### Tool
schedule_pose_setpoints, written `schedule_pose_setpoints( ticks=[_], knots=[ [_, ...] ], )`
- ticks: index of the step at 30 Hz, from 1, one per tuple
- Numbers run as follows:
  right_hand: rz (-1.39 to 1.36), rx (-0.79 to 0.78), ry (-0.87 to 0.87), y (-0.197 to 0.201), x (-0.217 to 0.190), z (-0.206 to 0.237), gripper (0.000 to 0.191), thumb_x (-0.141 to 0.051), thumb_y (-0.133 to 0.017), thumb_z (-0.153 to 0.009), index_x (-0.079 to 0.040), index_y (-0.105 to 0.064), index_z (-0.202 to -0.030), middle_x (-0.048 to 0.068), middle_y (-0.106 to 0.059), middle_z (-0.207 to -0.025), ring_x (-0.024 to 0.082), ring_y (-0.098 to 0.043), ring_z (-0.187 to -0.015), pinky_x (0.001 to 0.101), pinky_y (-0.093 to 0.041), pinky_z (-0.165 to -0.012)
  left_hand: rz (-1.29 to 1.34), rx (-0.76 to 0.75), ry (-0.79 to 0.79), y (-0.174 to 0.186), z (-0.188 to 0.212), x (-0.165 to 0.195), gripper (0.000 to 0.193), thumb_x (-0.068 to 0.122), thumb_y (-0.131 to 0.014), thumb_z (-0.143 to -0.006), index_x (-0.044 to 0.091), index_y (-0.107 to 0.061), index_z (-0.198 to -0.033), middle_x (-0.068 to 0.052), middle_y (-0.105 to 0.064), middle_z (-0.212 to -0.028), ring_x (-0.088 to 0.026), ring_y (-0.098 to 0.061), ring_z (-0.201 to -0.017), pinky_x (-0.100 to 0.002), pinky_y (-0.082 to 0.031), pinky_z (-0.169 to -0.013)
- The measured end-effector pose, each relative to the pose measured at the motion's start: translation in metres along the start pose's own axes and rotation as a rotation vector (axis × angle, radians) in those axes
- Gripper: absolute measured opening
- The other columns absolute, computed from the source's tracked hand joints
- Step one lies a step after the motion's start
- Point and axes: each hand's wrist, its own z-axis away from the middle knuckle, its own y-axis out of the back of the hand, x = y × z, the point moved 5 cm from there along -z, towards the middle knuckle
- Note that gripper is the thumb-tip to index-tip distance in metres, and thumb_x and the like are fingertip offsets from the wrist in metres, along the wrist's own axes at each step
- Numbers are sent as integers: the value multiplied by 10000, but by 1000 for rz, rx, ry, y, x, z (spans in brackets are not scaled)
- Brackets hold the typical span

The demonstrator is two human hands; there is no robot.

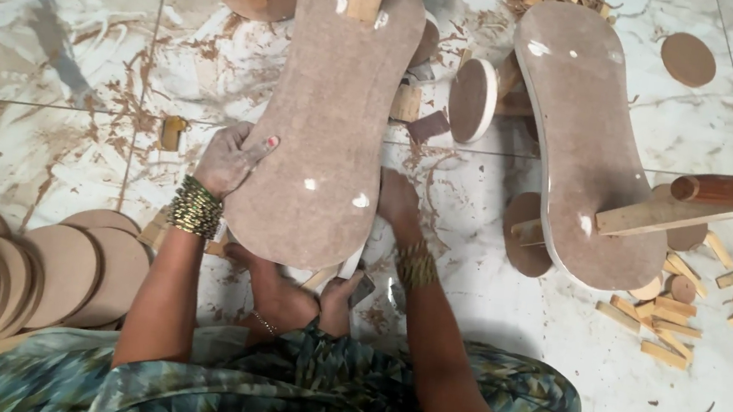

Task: The person sits on the floor assembling wooden rocking toy bodies. They hold a shaped wooden seat board, apply glue to small wooden blocks and wheel discs, and press the pieces onto the underside of the board, fitting parts one at a time.

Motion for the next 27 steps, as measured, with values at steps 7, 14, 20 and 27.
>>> schedule_pose_setpoints(
  ticks=[7,14,20,27],
  knots=[
    [-218,4,155,-6,11,-18,340,-300,-587,-981,-7,-726,-1084,240,-737,-1028,395,-733,-946,464,-567,-840,53,-45,-19,-1,-2,9,355,348,-738,-954,-5,-700,-981,7,-684,-772,-38,-555,-612,-233,-473,-557],
    [12,255,29,7,-22,93,471,-395,-630,-885,-134,-688,-1273,196,-726,-835,395,-706,-746,491,-540,-642,17,-20,-2,-2,-1,-2,354,327,-763,-967,-20,-695,-960,16,-617,-735,-47,-483,-594,-236,-405,-529],
    [67,-36,34,-15,13,-24,395,-407,-639,-948,-50,-753,-1073,198,-745,-935,350,-747,-859,463,-571,-737,95,-26,4,-2,0,7,327,330,-775,-938,10,-704,-947,45,-647,-739,-25,-486,-586,-220,-409,-522],
    [-363,248,228,-11,7,21,347,-296,-549,-1012,-61,-706,-1214,210,-738,-967,350,-737,-857,448,-562,-759,140,-41,-23,-2,-5,4,336,342,-777,-929,20,-688,-966,55,-674,-764,-15,-532,-597,-200,-448,-533]
  ],
)
